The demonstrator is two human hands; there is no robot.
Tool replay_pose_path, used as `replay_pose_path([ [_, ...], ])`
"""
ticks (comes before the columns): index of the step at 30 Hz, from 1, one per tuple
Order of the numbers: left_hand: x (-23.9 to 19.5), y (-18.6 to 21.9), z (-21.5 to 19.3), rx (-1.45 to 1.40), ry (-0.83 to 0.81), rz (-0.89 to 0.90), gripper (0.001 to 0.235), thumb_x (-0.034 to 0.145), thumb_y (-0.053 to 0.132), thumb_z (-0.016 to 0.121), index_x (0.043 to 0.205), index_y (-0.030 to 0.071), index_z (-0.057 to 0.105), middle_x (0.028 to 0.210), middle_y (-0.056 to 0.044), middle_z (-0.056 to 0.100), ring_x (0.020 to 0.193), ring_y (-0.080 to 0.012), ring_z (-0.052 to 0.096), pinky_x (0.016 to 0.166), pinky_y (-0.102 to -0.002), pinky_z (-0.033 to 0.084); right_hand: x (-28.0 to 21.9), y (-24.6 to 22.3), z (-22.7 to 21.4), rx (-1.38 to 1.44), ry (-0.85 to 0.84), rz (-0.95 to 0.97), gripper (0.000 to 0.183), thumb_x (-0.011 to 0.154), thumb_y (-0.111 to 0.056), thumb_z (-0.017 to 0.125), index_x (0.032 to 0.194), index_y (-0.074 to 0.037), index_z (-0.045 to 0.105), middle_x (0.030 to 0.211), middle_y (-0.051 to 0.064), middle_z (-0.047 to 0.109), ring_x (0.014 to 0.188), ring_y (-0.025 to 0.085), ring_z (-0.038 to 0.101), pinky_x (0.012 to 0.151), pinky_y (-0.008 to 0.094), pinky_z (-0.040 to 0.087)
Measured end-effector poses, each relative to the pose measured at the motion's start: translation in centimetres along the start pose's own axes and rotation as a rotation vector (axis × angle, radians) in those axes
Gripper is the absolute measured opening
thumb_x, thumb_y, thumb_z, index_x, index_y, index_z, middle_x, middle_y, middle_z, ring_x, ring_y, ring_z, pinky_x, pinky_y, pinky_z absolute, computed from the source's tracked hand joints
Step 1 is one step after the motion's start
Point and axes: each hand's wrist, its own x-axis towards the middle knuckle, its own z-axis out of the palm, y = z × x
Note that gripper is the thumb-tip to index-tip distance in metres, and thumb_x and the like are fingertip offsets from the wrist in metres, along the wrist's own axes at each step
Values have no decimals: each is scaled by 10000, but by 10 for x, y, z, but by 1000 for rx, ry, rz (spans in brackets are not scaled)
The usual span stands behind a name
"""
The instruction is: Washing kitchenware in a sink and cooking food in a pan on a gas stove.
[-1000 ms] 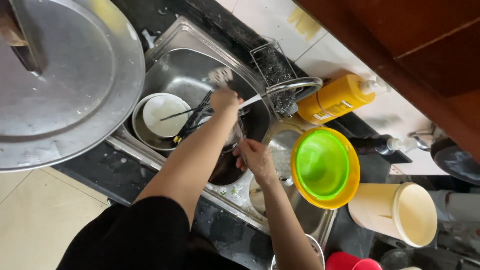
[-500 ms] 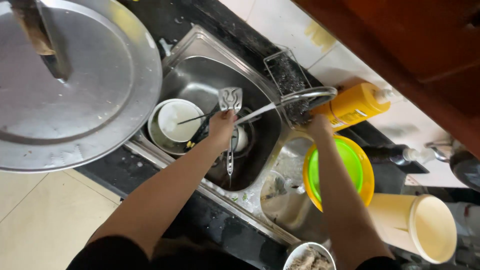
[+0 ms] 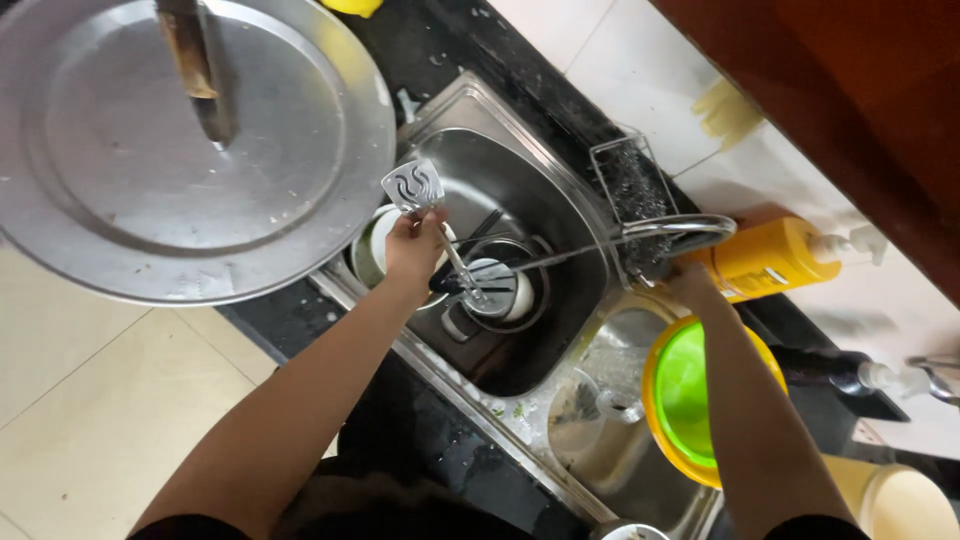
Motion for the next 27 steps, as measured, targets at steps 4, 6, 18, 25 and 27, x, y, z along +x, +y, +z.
replay_pose_path([
  [4,-5,11,-10,3,27,3,157,1020,202,607,1105,76,646,1039,-27,718,896,-108,659,790,-265,562,51,41,43,-67,-60,11,463,868,-493,735,1119,-106,777,1015,204,773,956,369,747,842,463,584],
  [6,-10,17,-12,-6,33,-4,150,1026,202,605,1104,79,635,1064,-34,727,907,-108,662,797,-268,560,55,46,45,-106,-79,29,455,884,-503,727,1116,-115,782,992,200,778,933,368,751,824,458,588],
  [18,-71,56,-5,-47,-117,-87,267,1020,326,549,1181,115,583,1194,-43,739,1059,-196,710,928,-351,584,-71,-138,48,-376,241,146,438,950,-456,680,1012,-31,770,1057,221,730,986,365,717,808,483,570],
  [25,-109,47,21,-36,-416,-125,482,1048,469,429,1227,33,529,1290,-138,723,1110,-299,724,917,-424,603,-187,-368,-27,1222,70,-139,336,1014,-225,594,1287,-29,592,1020,71,731,811,154,613,710,273,508],
  [27,-117,48,27,-40,-461,-147,484,1042,465,418,1253,48,543,1302,-134,714,1117,-301,716,929,-430,591,-198,-375,-18,1360,-27,-15,275,1002,-197,582,1231,-50,626,874,40,733,585,126,555,543,260,476],
])
